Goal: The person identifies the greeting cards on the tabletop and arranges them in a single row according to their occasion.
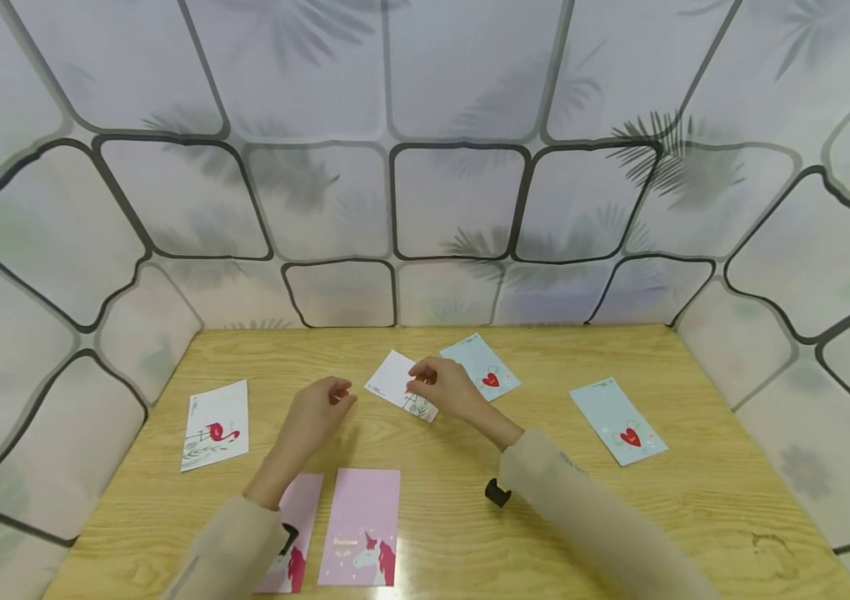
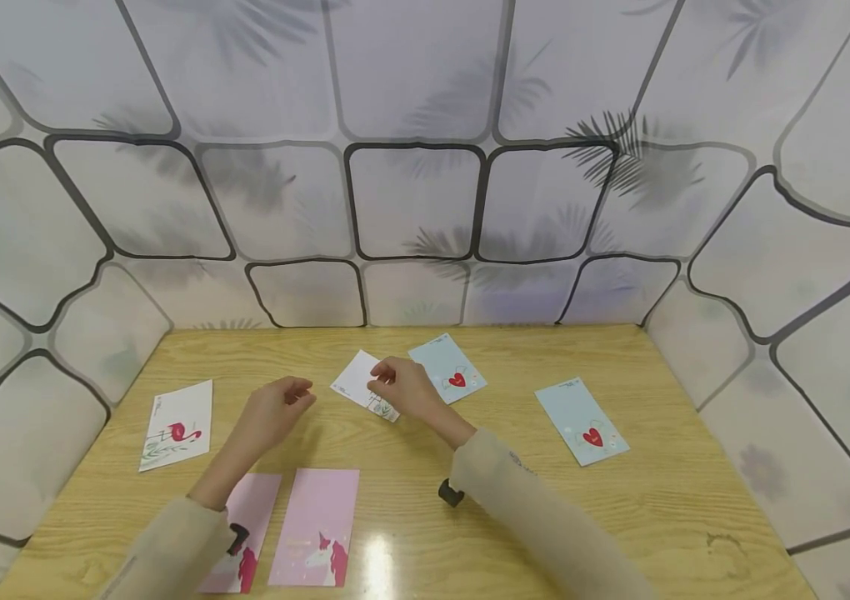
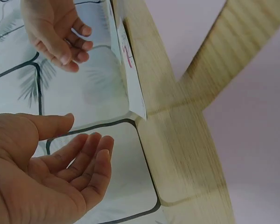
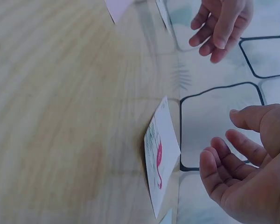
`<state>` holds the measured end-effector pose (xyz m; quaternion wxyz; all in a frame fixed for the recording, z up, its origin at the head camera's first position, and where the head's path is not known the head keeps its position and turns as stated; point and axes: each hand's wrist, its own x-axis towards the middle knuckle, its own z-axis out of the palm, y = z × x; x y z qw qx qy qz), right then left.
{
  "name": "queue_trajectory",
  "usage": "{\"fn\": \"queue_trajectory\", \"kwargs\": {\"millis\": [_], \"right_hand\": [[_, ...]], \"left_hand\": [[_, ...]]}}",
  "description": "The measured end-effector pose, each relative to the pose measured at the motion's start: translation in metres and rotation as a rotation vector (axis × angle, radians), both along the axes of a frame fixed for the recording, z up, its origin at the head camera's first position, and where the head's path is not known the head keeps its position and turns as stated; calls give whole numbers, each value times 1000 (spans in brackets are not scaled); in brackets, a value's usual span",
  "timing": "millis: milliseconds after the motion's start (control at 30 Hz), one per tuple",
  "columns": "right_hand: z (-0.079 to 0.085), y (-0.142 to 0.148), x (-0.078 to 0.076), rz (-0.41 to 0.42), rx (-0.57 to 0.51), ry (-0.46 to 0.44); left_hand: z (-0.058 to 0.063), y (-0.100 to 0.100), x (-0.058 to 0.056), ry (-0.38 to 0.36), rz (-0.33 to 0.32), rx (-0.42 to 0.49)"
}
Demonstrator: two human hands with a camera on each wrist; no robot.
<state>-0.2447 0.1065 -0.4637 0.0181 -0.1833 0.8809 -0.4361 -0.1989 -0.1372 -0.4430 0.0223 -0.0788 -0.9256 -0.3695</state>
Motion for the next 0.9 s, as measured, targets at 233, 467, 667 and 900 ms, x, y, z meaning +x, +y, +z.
{"fn": "queue_trajectory", "kwargs": {"millis": [233,467,667,900], "right_hand": [[7,-5,-27,-27,36,61],[4,-9,-50,-12,110,38],[-9,-12,-68,31,162,-11],[-16,-18,-79,58,237,-2]], "left_hand": [[-5,5,-20,-20,88,37],[-16,9,-36,-123,143,7],[-24,20,-47,-189,174,-95],[-31,33,-56,-229,213,-107]]}}
